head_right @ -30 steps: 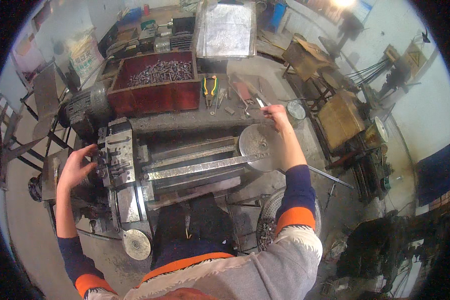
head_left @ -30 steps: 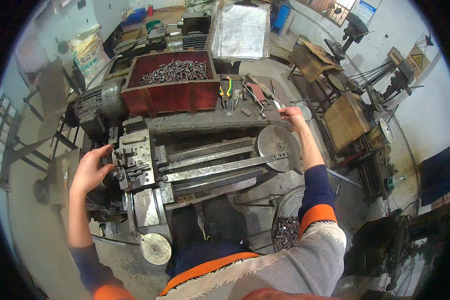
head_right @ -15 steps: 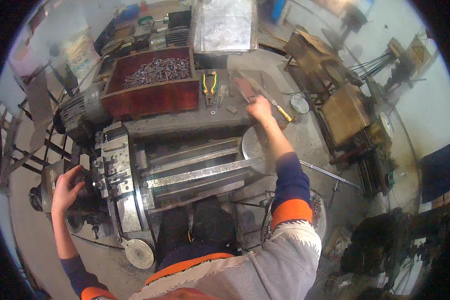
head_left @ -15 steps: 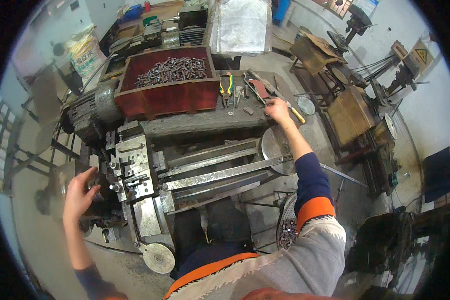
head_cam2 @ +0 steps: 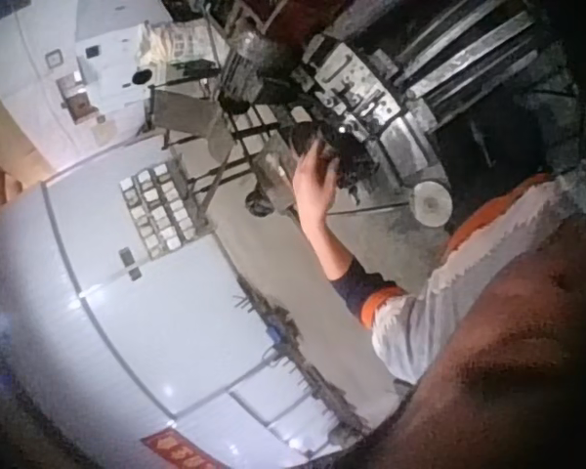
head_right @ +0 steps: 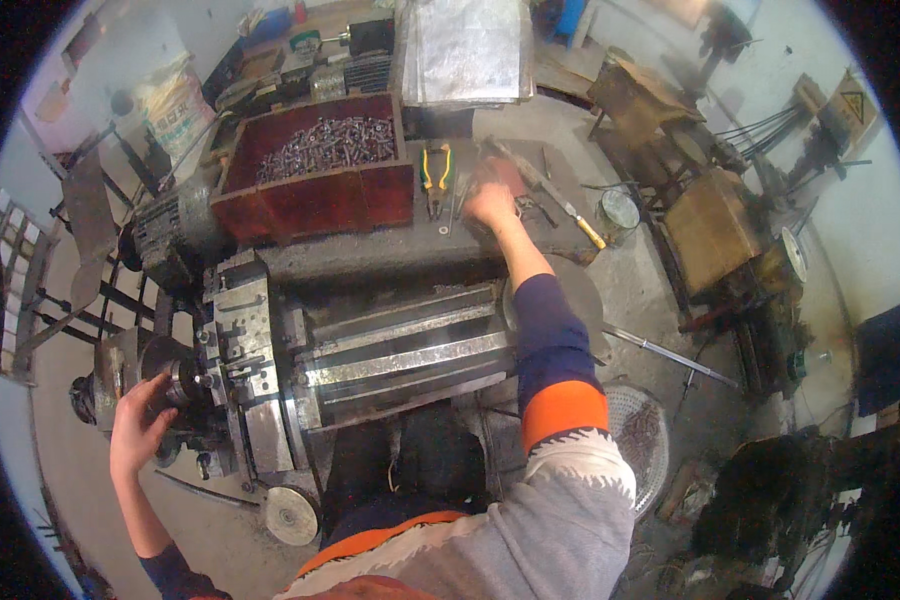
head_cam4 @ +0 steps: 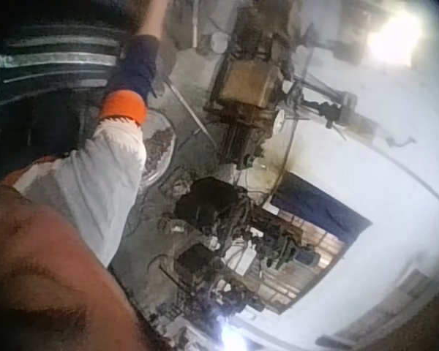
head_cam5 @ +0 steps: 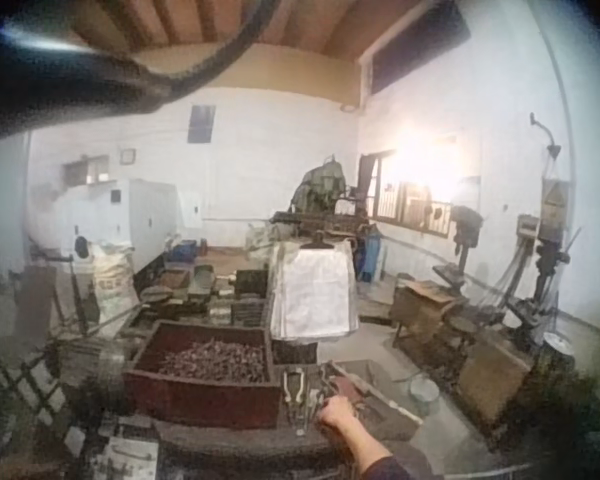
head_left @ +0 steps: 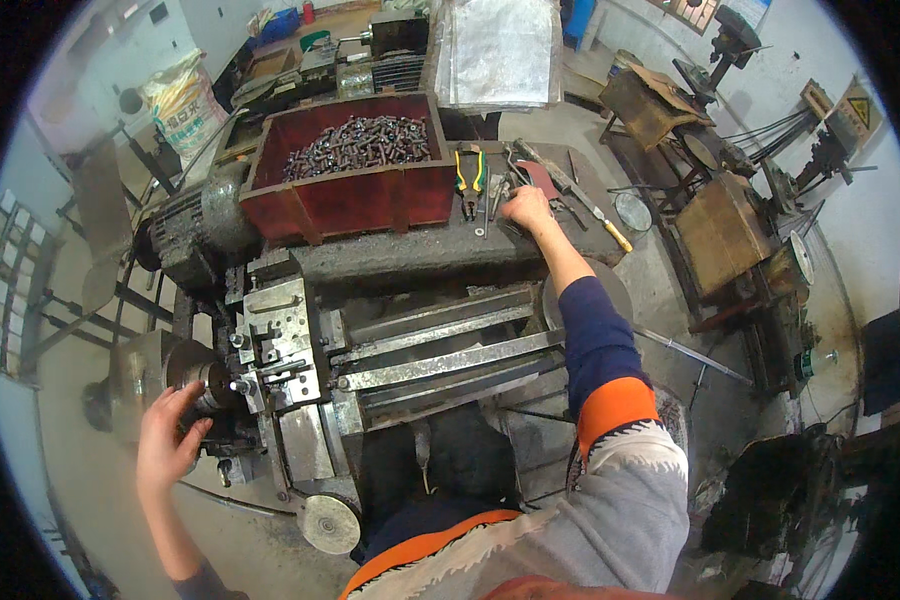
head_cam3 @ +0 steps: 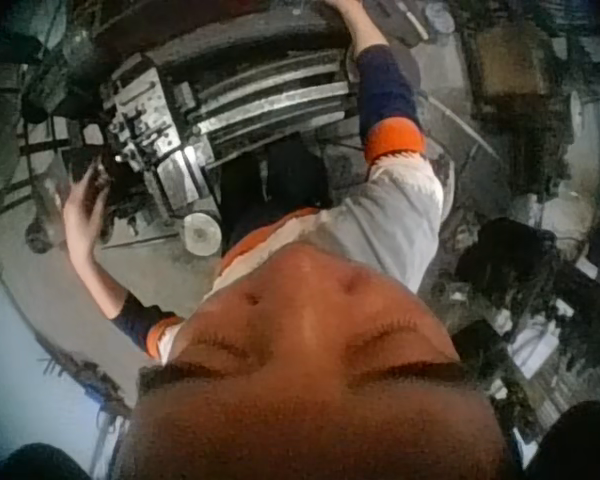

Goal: The person operates a metal lathe in a workshop, repeatedly loading small metal pieces into the chuck, tightening them, and using the lathe controls to machine the parts. The person removes the finished pieces and places them into a nearby container.

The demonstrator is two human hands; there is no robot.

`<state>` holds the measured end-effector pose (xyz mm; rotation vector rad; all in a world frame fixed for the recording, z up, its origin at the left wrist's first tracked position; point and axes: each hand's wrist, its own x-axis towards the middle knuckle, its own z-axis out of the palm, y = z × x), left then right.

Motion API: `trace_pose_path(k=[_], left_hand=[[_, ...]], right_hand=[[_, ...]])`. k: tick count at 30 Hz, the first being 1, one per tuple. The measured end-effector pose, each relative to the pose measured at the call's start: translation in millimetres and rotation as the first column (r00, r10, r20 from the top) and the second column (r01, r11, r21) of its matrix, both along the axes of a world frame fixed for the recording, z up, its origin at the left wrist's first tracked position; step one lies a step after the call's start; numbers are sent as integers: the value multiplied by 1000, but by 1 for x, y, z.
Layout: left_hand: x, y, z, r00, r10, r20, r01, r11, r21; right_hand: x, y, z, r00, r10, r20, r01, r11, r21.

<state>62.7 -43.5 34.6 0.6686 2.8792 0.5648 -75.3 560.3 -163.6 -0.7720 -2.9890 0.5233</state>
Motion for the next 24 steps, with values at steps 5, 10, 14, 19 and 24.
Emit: trace_pose_path(k=[5, 10, 14, 19, 24], left_hand=[[0, 5, -2, 999, -50, -15, 51, 998, 35], [9, 14, 0, 987, -143, -72, 144, 990, -1], [21, 13, 4, 986, -148, -76, 147, 989, -19], [32, 8, 5, 982, -171, -76, 170, 985, -24], [46, 25, 29, 946, -292, -140, 270, 951, -153]], right_hand=[[4, 9, -19, 998, -48, -38, 51, 995, 81], [46, 5, 4, 987, 13, -157, -21, 999, -44], [112, 32, 9, 940, 36, -338, -72, 993, -96], [204, 62, 17, 925, -128, -357, 66, 981, -182], [264, 87, 21, 880, -263, -394, 117, 926, -358]])
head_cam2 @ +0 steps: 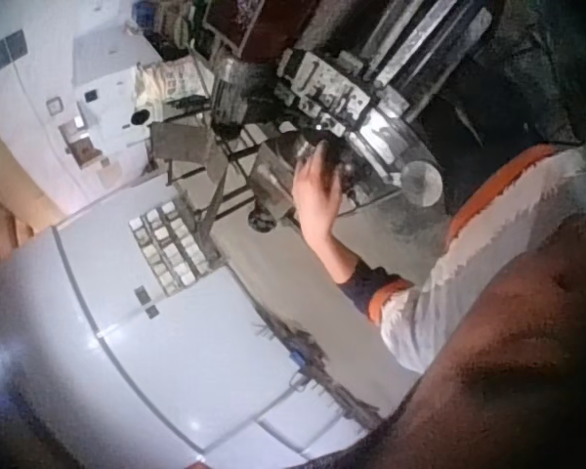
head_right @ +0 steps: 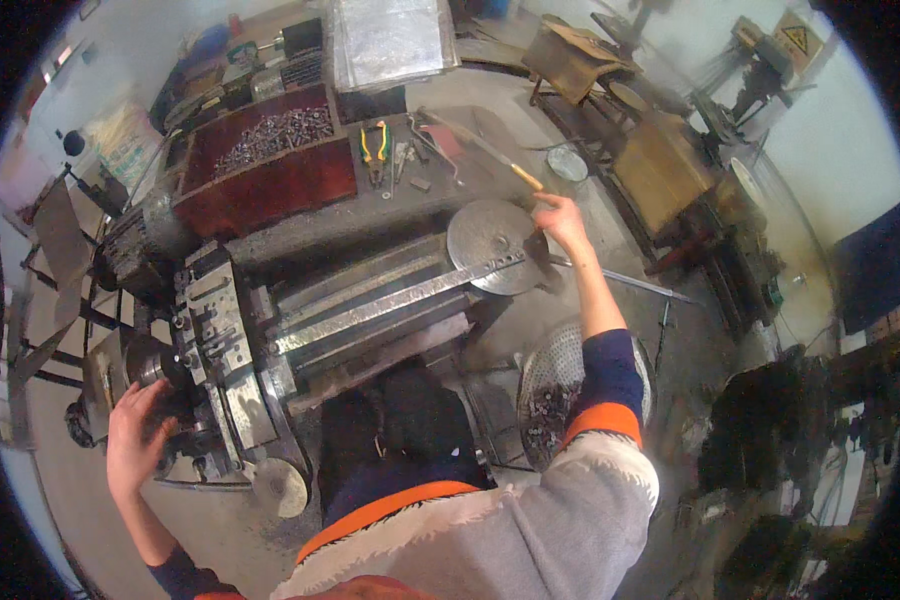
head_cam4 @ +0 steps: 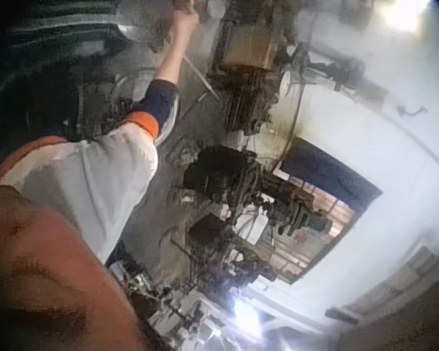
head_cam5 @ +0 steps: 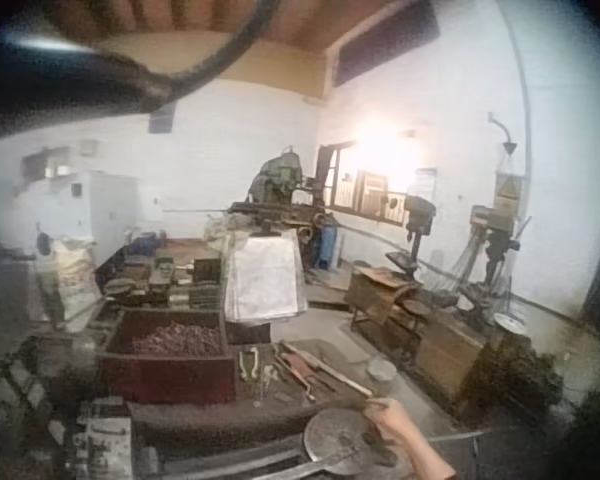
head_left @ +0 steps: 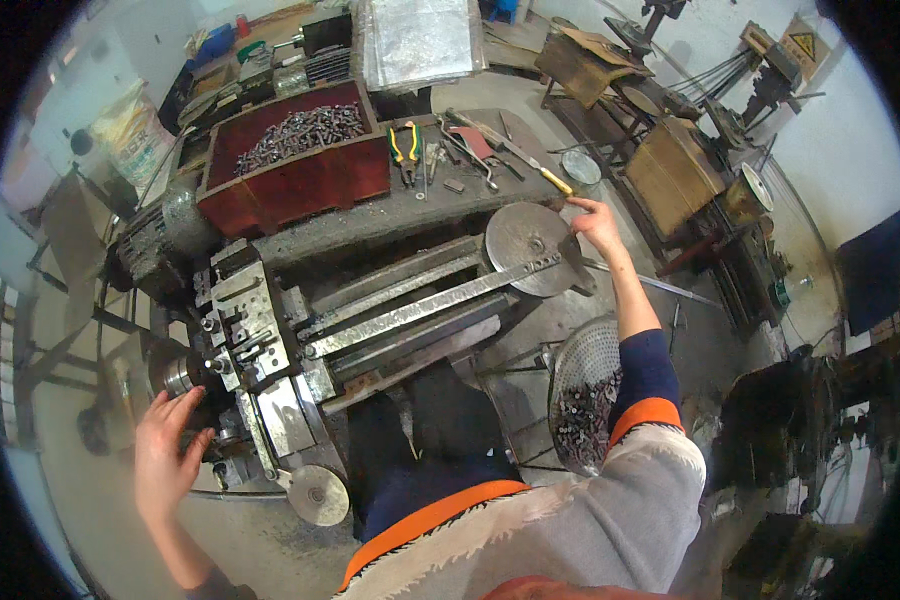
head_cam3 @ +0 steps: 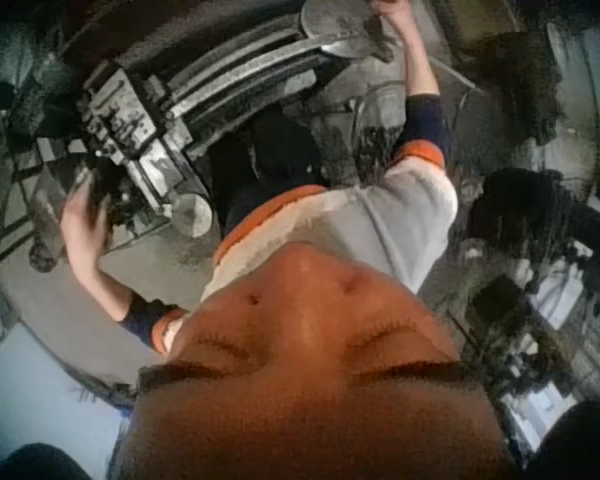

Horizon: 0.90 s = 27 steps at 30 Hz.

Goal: The person operates a metal lathe in a workshop, repeatedly loading small metal pieces into the chuck, tightening them, and using the lathe controls to machine the parts. The person removes the finished pieces and places them into a nearby container.

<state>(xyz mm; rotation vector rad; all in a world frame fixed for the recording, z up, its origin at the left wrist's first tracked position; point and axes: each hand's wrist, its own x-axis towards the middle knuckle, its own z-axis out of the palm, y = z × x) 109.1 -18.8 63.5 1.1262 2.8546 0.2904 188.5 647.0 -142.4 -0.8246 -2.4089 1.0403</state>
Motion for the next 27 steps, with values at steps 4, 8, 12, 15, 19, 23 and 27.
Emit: trace_pose_path(k=[4, 8, 12, 15, 19, 23, 27], left_hand=[[14, 27, 29, 978, -173, -113, 164, 982, -89], [46, 59, 61, 907, -291, -305, 262, 956, -134], [98, 62, 102, 825, -351, -444, 338, 935, -110], [125, 57, 113, 843, -319, -433, 335, 941, -41], [146, 61, 123, 837, -284, -469, 289, 955, -62], [150, 60, 110, 826, -235, -513, 272, 962, -3], [156, 60, 106, 820, -177, -544, 241, 969, 49]], right_hand=[[32, 10, 1, 999, -50, 15, 50, 997, 51], [54, -1, 3, 977, -194, 84, 186, 978, 90], [77, 36, -51, 966, -177, 188, 133, 966, 222], [88, 53, -75, 964, -249, 96, 253, 967, -30], [81, 48, -72, 939, -337, -64, 302, 902, -309], [80, 64, -82, 933, -359, -33, 335, 896, -292], [75, 61, -83, 932, -364, 1, 342, 874, -345]])
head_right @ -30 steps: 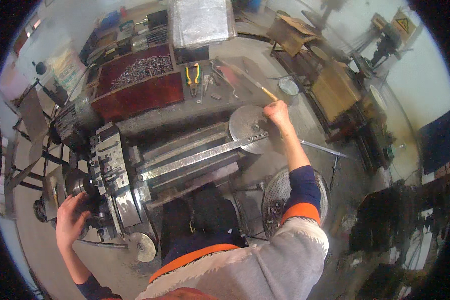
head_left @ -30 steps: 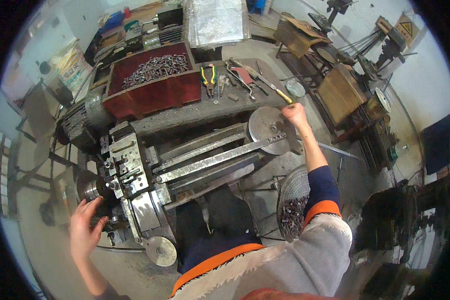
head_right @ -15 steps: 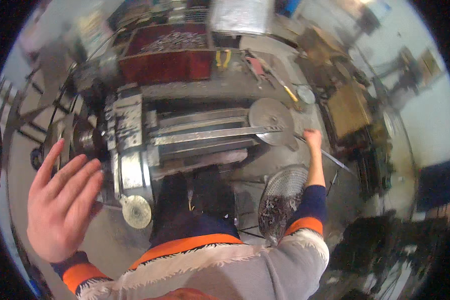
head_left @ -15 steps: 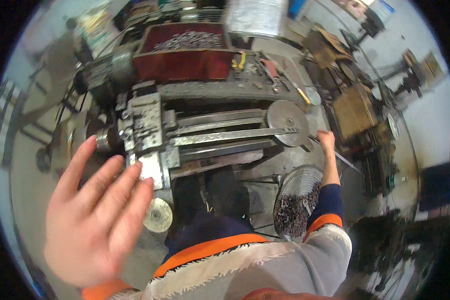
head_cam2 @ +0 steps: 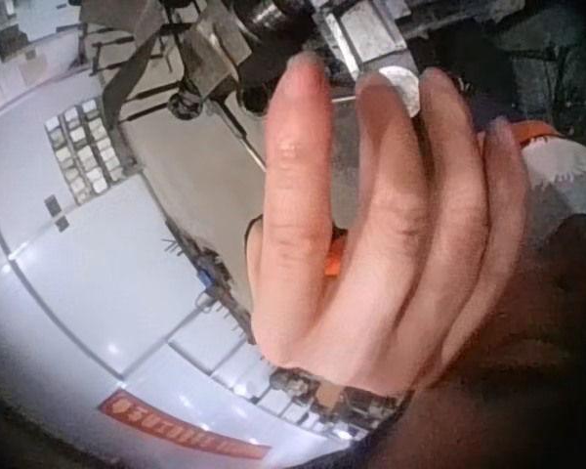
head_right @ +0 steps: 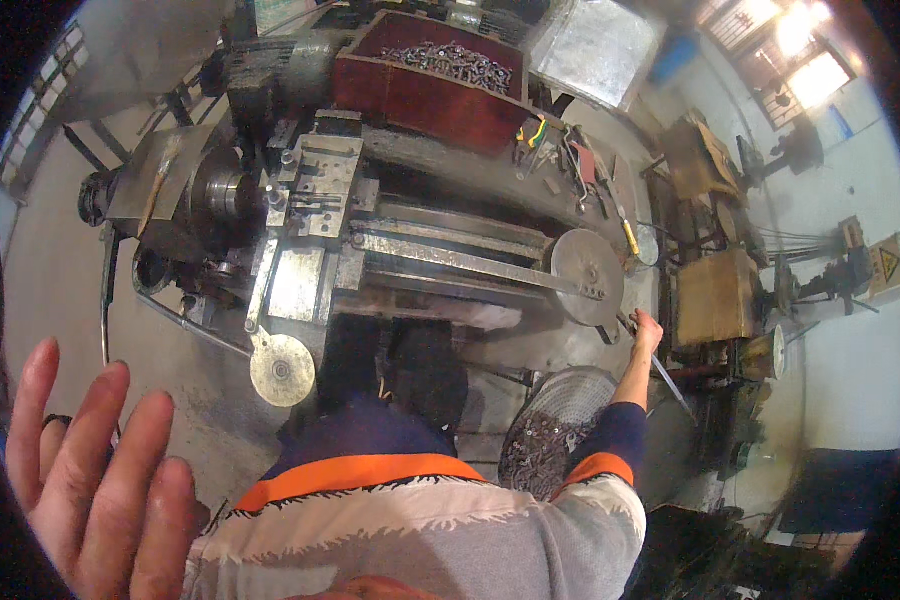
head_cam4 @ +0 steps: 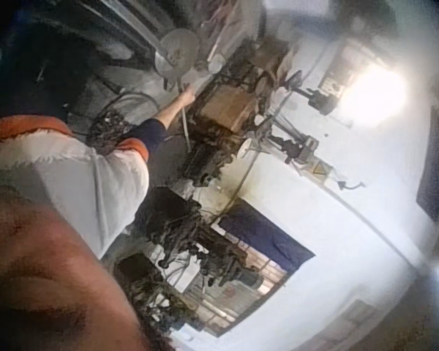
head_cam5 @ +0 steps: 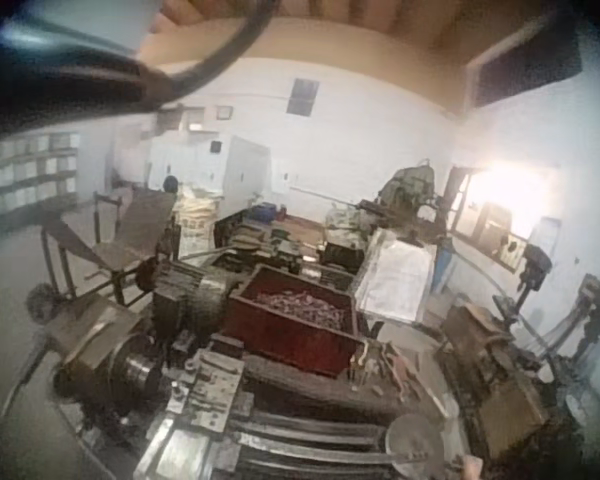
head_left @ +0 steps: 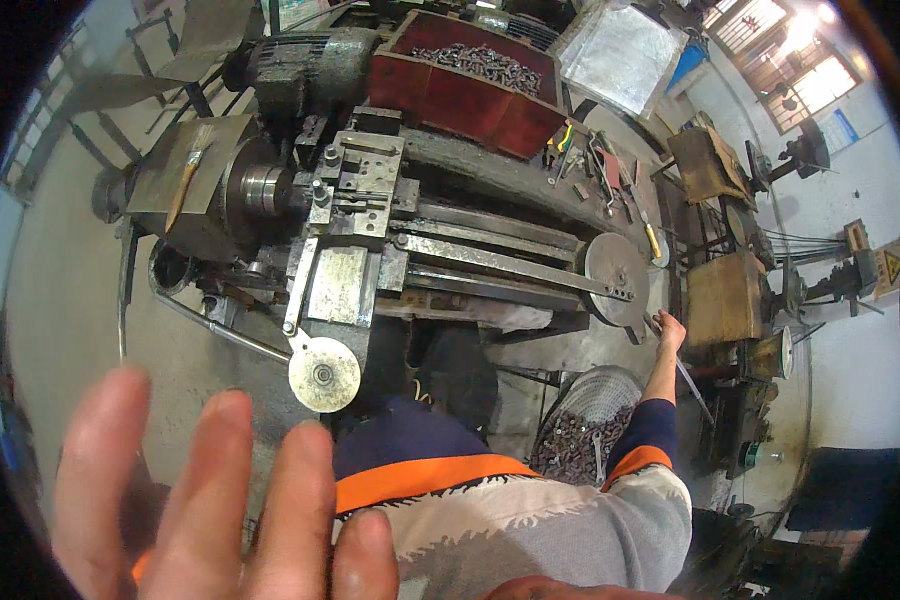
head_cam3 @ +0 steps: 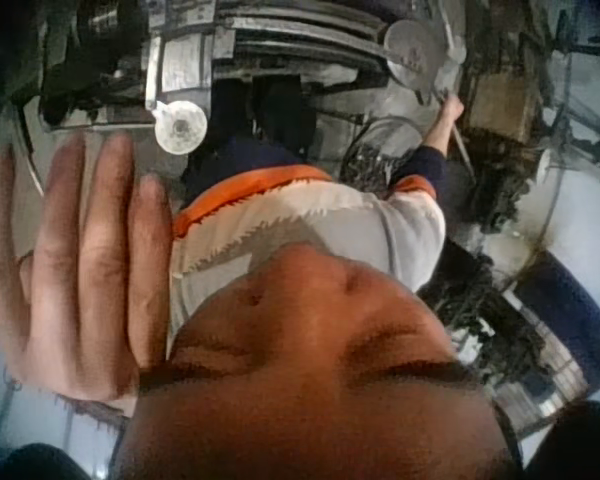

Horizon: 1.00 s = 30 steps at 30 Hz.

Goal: The person operates a metal lathe in a workshop, repeatedly loading small metal pieces into the chuck, tightening them, and using the lathe controls to machine the parts. The person removes the finished pieces and places them into a nearby container.

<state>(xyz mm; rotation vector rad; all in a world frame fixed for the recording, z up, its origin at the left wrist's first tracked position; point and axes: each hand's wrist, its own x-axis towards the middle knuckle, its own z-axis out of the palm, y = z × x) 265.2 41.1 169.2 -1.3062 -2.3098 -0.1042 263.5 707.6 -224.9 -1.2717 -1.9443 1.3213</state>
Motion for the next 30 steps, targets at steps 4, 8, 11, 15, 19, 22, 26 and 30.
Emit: trace_pose_path(k=[4, 8, 11, 15, 19, 22, 26, 30], left_hand=[[7, -5, -1, 1000, 28, -5, -28, 999, 39], [10, -16, -1, 999, 47, 10, -47, 995, 93], [5, -32, -2, 996, 68, 59, -74, 990, 119], [-81, -53, -42, 967, -160, 201, 157, 987, 33], [-148, -80, -95, 928, 155, 340, -180, 983, 44], [-208, -96, -148, 864, 247, 439, -283, 959, 17], [-243, -88, -182, 885, 223, 408, -248, 969, 8], [-258, -83, -194, 872, 214, 441, -219, 975, -41]], right_hand=[[-1, -4, 4, 999, 48, -17, -47, 998, 38], [-4, -7, 16, 999, -9, -32, 12, 995, 103], [-38, -47, 39, 959, 282, -38, -230, 848, 477], [-94, -163, 105, 803, 595, -42, -517, 729, 449], [-186, -335, 148, 409, 912, 37, -853, 367, 372], [-239, -417, 157, 187, 980, 70, -804, 112, 584], [-292, -482, 147, 164, 926, 340, -808, -71, 584], [-317, -499, 132, 139, 868, 478, -833, -159, 530]])
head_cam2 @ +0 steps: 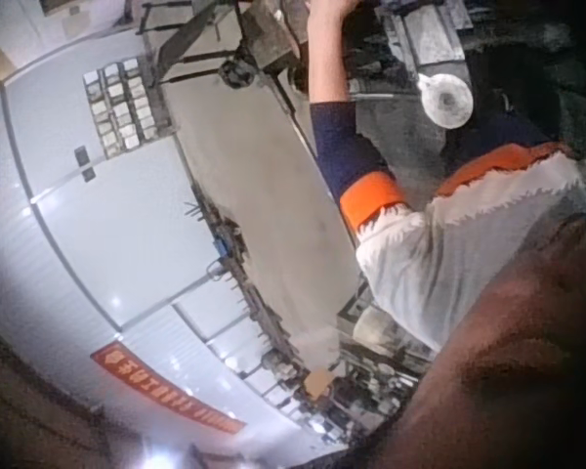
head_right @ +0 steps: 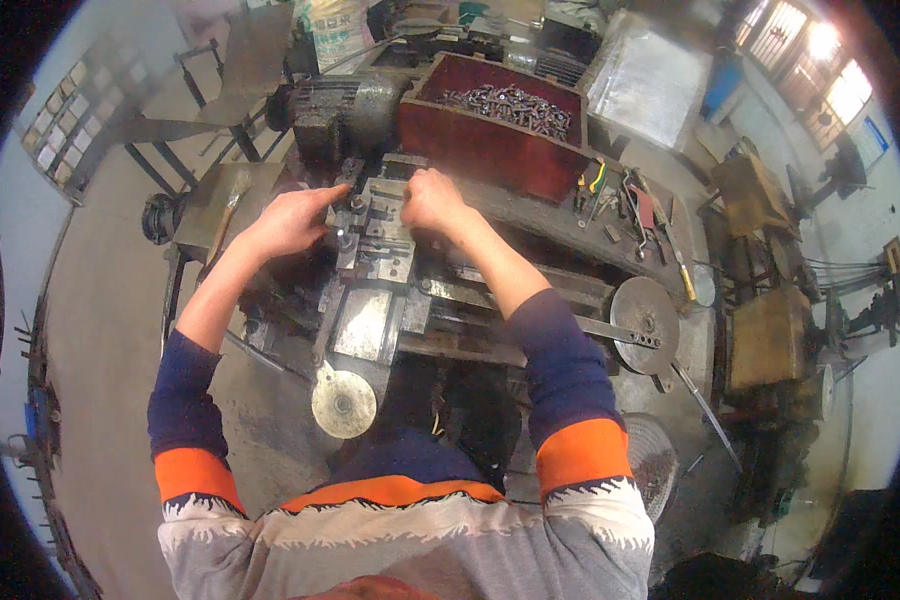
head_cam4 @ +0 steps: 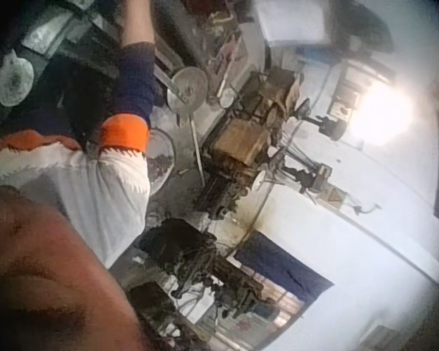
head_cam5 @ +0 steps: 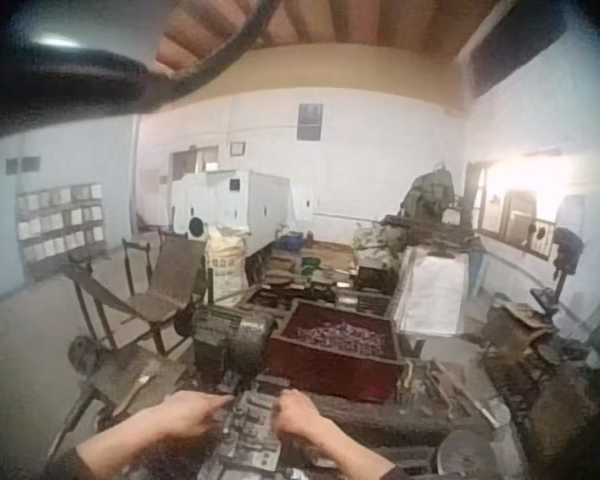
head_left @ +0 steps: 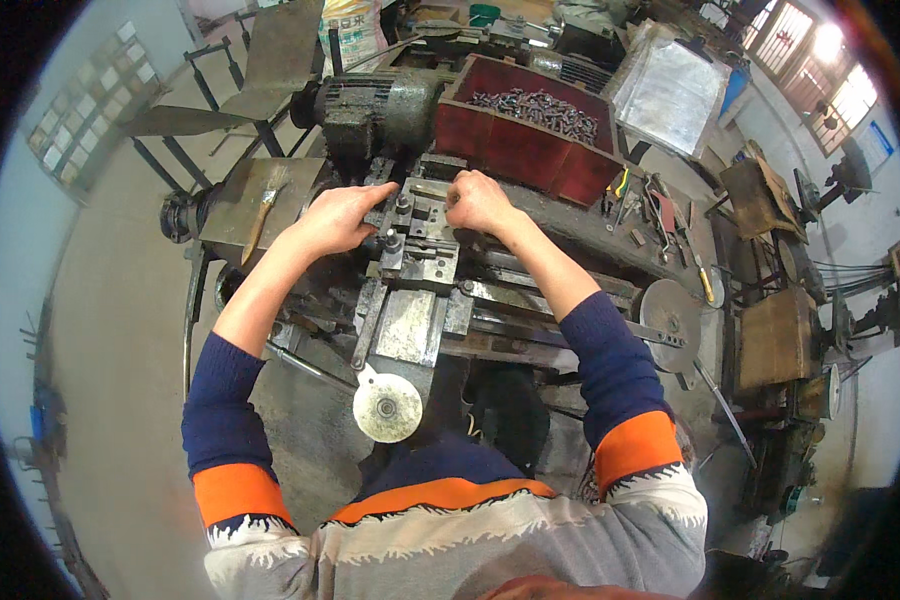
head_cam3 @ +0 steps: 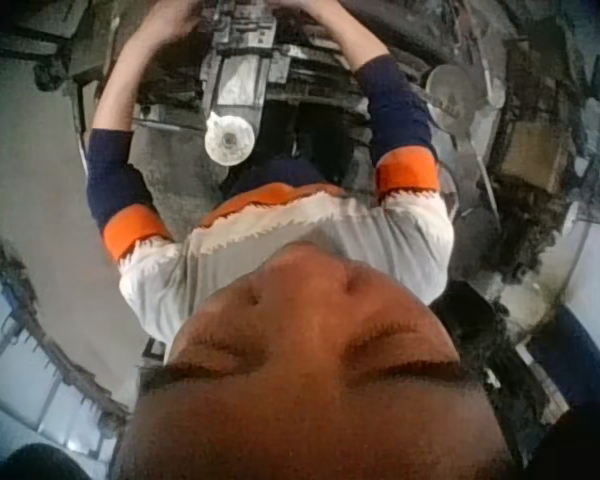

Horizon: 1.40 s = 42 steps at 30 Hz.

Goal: The person operates a metal lathe in a workshop, repeatedly loading small metal pieces into the chuck, tightening them, and using the lathe controls to machine the parts. The person removes the finished pieces and places them into a nearby container.

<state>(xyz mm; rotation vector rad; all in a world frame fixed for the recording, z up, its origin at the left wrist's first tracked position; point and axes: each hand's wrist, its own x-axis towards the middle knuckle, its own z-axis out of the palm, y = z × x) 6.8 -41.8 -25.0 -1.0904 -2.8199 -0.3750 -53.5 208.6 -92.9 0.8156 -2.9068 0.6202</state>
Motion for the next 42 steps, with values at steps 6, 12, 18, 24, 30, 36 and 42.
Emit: trace_pose_path(k=[6, 12, 18, 24, 30, 36, 42], left_hand=[[-19, 9, -13, 996, -31, 81, 37, 997, -75], [-28, 17, -15, 996, -74, 59, 79, 993, -86], [-35, 17, -22, 987, -160, -3, 158, 978, -136], [-43, 22, -19, 985, -94, 142, 115, 983, -145], [-41, 25, -13, 980, -38, 197, 65, 989, -136], [-41, 22, -16, 988, -47, 147, 67, 989, -132], [-42, 22, -19, 989, -24, 146, 41, 992, -119]], right_hand=[[-2, -6, -3, 997, 39, -60, -36, 999, 35], [-13, -7, -8, 990, -76, 120, 85, 994, -72], [9, 33, -4, 942, 19, 336, 116, 919, -377], [63, 26, 23, 987, 158, 12, -156, 981, -118], [69, 10, 26, 979, 189, -78, -190, 982, -5], [69, 1, 20, 978, 205, -38, -207, 976, -63], [71, -6, 13, 980, 195, -36, -198, 962, -186]])
